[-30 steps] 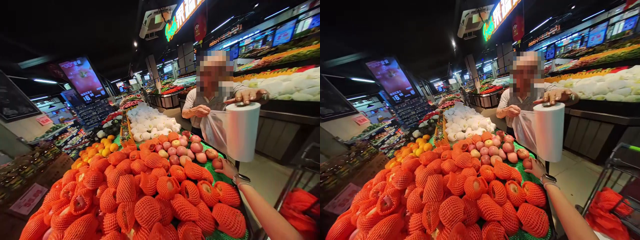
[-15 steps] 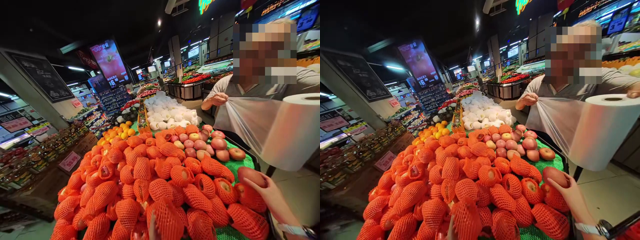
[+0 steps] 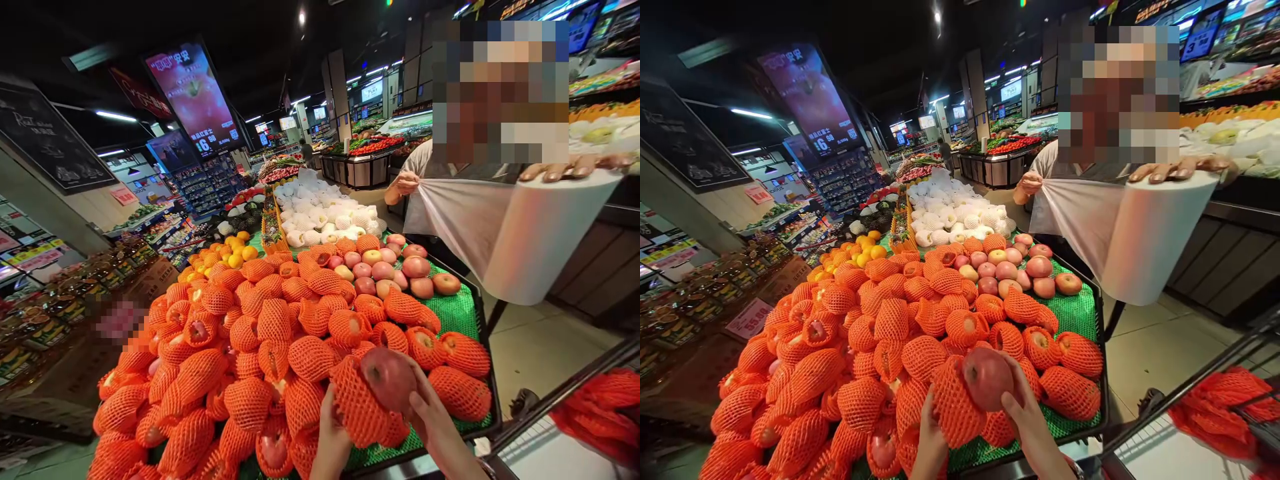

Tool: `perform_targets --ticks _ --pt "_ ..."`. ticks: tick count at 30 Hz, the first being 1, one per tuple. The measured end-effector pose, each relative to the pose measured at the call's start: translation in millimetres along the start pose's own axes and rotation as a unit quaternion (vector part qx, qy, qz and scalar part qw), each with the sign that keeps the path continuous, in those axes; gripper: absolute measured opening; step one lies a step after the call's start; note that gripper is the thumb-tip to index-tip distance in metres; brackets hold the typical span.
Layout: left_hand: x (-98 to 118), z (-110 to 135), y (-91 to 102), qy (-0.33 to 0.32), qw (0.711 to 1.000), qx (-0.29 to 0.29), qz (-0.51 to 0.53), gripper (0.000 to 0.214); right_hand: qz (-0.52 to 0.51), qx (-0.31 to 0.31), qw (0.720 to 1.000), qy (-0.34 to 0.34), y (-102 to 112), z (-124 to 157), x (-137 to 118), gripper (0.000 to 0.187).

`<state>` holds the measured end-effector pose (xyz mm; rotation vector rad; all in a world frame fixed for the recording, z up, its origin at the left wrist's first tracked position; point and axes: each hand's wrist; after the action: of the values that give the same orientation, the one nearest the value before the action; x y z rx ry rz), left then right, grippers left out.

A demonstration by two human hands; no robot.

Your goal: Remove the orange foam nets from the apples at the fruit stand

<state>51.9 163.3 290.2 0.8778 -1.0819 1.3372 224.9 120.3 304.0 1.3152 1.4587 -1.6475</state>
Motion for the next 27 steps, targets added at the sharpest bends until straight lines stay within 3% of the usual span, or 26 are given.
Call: perform_targets --ticks 5,10,14,16,18,23,25,27 --pt "-6 -1 8.7 0.005 0.994 -0.108 -0.022 0.082 0.079 -0.038 0.996 0.007 3 -3 -14 0.074" --pt "10 -6 13.5 -0.048 0.966 -0.181 -0.178 0.054 0.092 -0.064 0.994 0.004 5 -7 -19 0.072" --pt "37 -5 2.8 -0.130 0.911 -0.225 -0.321 0.031 0.112 -0.068 0.991 0.029 6 -12 -12 0.069" --pt "42 -4 -1.7 -0.129 0.901 -0.223 -0.348 0.034 0.140 -0.078 0.985 0.057 7 -14 -13 0.074" --pt "40 -4 -2.9 -0.103 0.914 -0.205 -0.334 0.045 0.182 -0.104 0.975 0.078 6 -14 -21 0.077" --pt "14 -4 8.8 -0.053 0.946 -0.197 -0.253 0.081 0.314 -0.215 0.917 0.116 -7 -1 -55 0.064" --pt "0 -4 18.3 -0.031 0.960 -0.167 -0.224 0.094 0.375 -0.244 0.882 0.148 -19 6 -62 0.078" --pt "-13 -4 28.8 -0.030 0.971 -0.102 -0.215 0.108 0.435 -0.260 0.841 0.189 -32 12 -64 0.100"
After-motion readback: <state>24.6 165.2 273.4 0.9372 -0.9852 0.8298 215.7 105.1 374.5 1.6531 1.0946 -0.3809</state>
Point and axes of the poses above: each hand's wrist, its own z-axis away from the middle knuckle, its own y-axis out of the back of the hand, x = y × z, and after that the axes turned 10 degrees about y, right-handed
